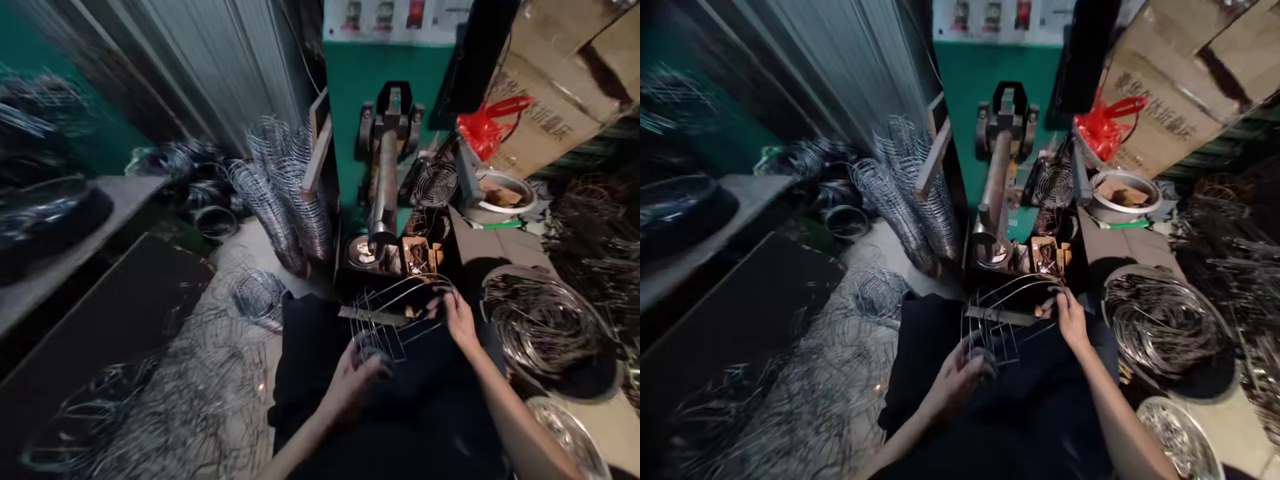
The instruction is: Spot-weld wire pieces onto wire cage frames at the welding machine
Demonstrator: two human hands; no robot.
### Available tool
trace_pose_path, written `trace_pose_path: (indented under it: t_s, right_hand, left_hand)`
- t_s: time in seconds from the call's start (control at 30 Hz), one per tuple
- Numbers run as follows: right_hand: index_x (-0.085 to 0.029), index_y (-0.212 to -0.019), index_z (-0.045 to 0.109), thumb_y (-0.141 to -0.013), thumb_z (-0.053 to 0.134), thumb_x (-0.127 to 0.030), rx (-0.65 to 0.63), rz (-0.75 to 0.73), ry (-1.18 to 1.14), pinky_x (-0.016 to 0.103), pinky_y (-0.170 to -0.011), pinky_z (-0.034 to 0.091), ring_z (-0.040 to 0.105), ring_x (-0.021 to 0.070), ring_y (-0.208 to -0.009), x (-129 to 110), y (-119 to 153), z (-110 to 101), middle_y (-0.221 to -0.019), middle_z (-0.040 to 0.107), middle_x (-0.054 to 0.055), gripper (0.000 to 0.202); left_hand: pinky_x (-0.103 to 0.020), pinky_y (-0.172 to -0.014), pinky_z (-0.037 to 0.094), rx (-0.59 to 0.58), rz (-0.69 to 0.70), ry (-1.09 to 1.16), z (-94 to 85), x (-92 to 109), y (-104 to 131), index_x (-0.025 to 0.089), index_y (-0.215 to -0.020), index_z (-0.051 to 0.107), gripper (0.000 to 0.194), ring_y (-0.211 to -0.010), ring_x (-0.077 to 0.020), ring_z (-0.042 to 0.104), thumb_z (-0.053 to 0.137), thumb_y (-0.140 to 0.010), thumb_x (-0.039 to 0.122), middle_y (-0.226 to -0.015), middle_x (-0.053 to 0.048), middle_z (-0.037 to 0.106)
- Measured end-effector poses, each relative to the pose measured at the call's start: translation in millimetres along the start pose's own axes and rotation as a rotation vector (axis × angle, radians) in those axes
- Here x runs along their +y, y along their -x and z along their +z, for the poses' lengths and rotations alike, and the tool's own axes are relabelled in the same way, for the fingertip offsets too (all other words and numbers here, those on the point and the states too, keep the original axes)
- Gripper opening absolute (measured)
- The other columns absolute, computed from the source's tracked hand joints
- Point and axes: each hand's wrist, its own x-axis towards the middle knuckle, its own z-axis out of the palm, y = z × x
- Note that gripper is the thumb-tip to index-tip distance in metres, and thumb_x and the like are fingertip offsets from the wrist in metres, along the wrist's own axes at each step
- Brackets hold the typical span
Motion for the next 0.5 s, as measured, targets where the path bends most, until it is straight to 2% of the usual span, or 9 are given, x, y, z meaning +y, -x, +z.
trace_pose_path:
  t_s: [0.07,0.1,0.13,0.17,0.23,0.3,0.37,0.43,0.5]
  right_hand:
    - [-0.016,-0.114,0.059,-0.096,0.035,-0.065,-0.223,0.128,-0.036,0.026,-0.047,0.048,0.058,0.0147,-0.047,-2,8,-2,-0.066,0.064,0.002,0.057]
    - [-0.016,-0.110,0.061,-0.095,0.038,-0.066,-0.360,0.160,-0.028,0.024,-0.043,0.045,0.055,0.0134,-0.042,-5,7,0,-0.061,0.061,-0.001,0.057]
    - [-0.016,-0.106,0.064,-0.093,0.041,-0.067,-0.498,0.163,-0.001,0.024,-0.042,0.043,0.054,0.0131,-0.042,-8,3,4,-0.060,0.060,-0.001,0.056]
    - [-0.016,-0.102,0.066,-0.093,0.043,-0.066,-0.611,0.132,0.039,0.024,-0.045,0.044,0.056,0.0137,-0.045,-11,-4,11,-0.062,0.062,0.000,0.056]
    - [-0.017,-0.096,0.070,-0.094,0.043,-0.063,-0.731,0.023,0.135,0.027,-0.057,0.050,0.063,0.0165,-0.057,-18,-17,27,-0.070,0.067,0.002,0.053]
    - [-0.019,-0.100,0.071,-0.095,0.046,-0.059,-0.725,-0.066,0.247,0.030,-0.072,0.053,0.069,0.0204,-0.074,-24,-24,44,-0.081,0.072,0.005,0.047]
    - [-0.022,-0.114,0.069,-0.096,0.049,-0.053,-0.591,-0.106,0.348,0.033,-0.084,0.053,0.071,0.0239,-0.092,-26,-21,55,-0.097,0.075,0.007,0.041]
    - [-0.021,-0.126,0.064,-0.099,0.047,-0.045,-0.402,-0.147,0.409,0.034,-0.093,0.052,0.068,0.0248,-0.107,-24,-10,60,-0.114,0.073,0.010,0.040]
    - [-0.019,-0.129,0.063,-0.102,0.041,-0.038,-0.296,-0.195,0.453,0.034,-0.096,0.051,0.067,0.0243,-0.112,-22,-1,61,-0.121,0.071,0.011,0.040]
  left_hand:
    - [-0.034,-0.083,0.053,-0.157,-0.162,-0.312,-25.9,6,16,0.015,-0.115,0.069,0.054,-0.092,-0.0245,0.069,0.084,-0.070,0.040,-0.102,-0.011,0.073]
    - [-0.035,-0.085,0.053,-0.098,-0.151,-0.473,-37.2,14,14,0.015,-0.112,0.071,0.047,-0.095,-0.0257,0.069,0.080,-0.074,0.042,-0.103,-0.011,0.074]
    - [-0.035,-0.089,0.053,-0.002,-0.060,-0.603,-45.6,24,5,0.016,-0.113,0.071,0.044,-0.100,-0.0260,0.068,0.074,-0.080,0.045,-0.108,-0.011,0.074]
    - [-0.035,-0.094,0.051,0.046,0.070,-0.726,-50.2,33,-10,0.016,-0.118,0.070,0.044,-0.108,-0.0263,0.066,0.070,-0.084,0.045,-0.116,-0.011,0.072]
    - [-0.034,-0.094,0.052,0.017,0.313,-0.952,-47.9,44,-49,0.016,-0.127,0.065,0.046,-0.110,-0.0255,0.066,0.064,-0.089,0.042,-0.121,-0.012,0.070]
    - [-0.032,-0.085,0.055,-0.030,0.512,-1.233,-36.0,42,-88,0.015,-0.126,0.065,0.040,-0.097,-0.0225,0.070,0.063,-0.090,0.033,-0.110,-0.012,0.074]
    - [-0.033,-0.083,0.055,-0.005,0.599,-1.337,-24.0,33,-115,0.013,-0.116,0.070,0.028,-0.090,-0.0219,0.071,0.059,-0.092,0.022,-0.102,-0.013,0.074]
    - [-0.035,-0.083,0.055,0.032,0.642,-1.370,-17.6,23,-128,0.012,-0.110,0.072,0.025,-0.088,-0.0222,0.071,0.054,-0.093,0.016,-0.099,-0.014,0.074]
    - [-0.034,-0.082,0.055,0.041,0.681,-1.397,-16.7,18,-131,0.013,-0.112,0.071,0.026,-0.087,-0.0219,0.070,0.052,-0.094,0.016,-0.100,-0.014,0.074]
